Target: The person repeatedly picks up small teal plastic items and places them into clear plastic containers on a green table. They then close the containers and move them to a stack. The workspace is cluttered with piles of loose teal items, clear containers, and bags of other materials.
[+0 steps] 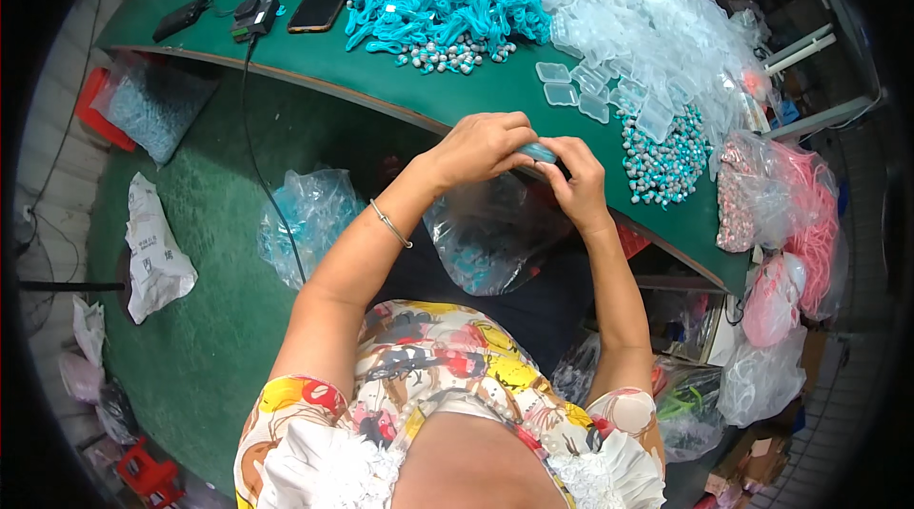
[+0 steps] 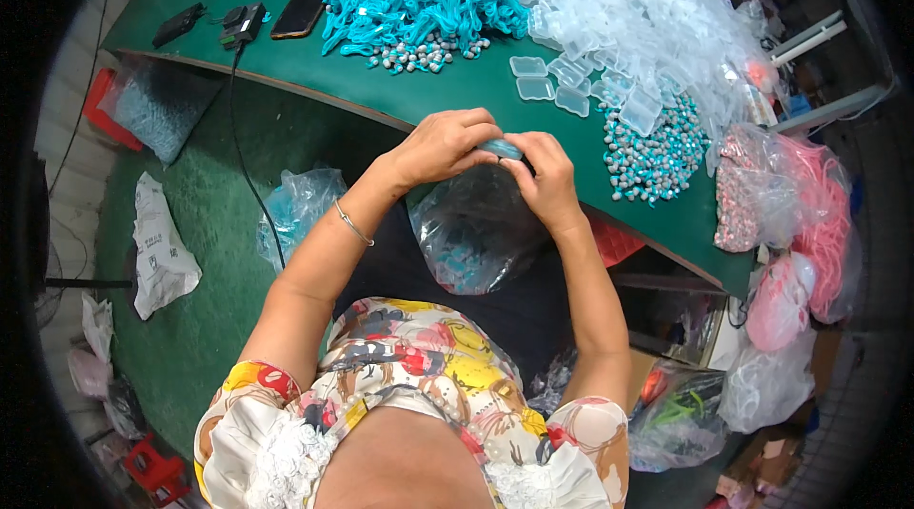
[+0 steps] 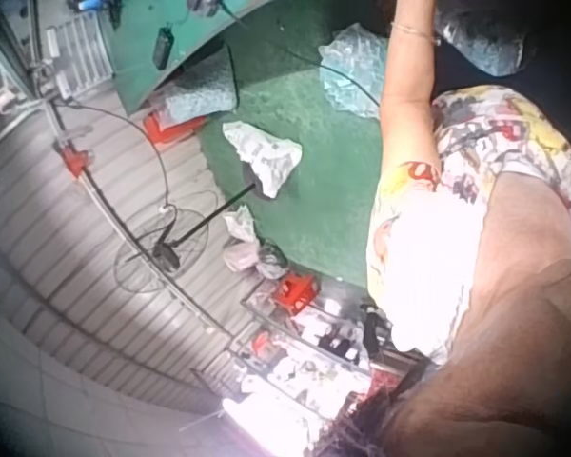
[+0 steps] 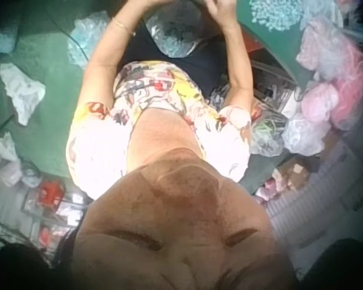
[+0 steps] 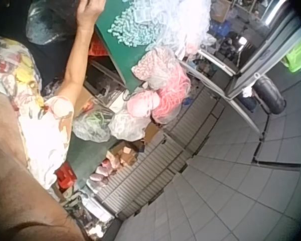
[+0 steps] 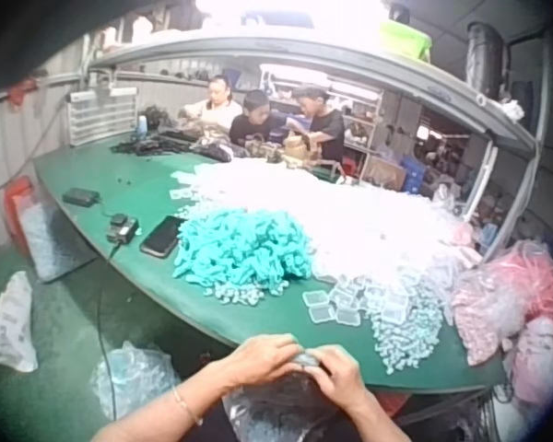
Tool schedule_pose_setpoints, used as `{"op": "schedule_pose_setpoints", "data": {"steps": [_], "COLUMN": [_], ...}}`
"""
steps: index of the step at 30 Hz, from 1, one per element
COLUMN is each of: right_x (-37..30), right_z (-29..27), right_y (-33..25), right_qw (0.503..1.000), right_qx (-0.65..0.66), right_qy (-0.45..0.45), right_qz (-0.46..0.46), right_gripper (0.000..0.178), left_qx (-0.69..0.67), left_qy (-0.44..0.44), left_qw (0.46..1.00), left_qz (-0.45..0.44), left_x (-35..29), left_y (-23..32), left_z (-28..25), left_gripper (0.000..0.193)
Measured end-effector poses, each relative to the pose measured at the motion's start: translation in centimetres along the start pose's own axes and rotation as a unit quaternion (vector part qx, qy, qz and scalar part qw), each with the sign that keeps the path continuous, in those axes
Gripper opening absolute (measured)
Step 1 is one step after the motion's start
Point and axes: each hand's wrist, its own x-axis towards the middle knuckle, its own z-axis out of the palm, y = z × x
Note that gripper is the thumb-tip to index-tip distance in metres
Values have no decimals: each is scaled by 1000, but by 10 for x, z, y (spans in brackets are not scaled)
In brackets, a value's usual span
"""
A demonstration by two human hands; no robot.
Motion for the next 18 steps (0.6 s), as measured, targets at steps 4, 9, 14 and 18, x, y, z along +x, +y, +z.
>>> {"op": "schedule_pose_setpoints", "data": {"steps": [4,9,14,18], "right_x": [3,17,46,46], "right_z": [-2,-8,-5,7], "right_y": [-14,-9,38,54], "right_qw": [999,981,975,960], "right_qx": [32,145,-220,-280], "right_qy": [-12,-108,25,1], "right_qz": [23,76,-4,-16], "right_gripper": [22,20,16,10], "left_qx": [-72,-80,-55,2], "left_qy": [8,-27,9,-109], "left_qw": [997,993,996,988], "left_qz": [-41,-81,-71,-113], "left_x": [-7,-10,-27,-61], "left_y": [4,8,33,35], "left_z": [0,-20,8,84], "left_gripper": [23,22,26,27]}}
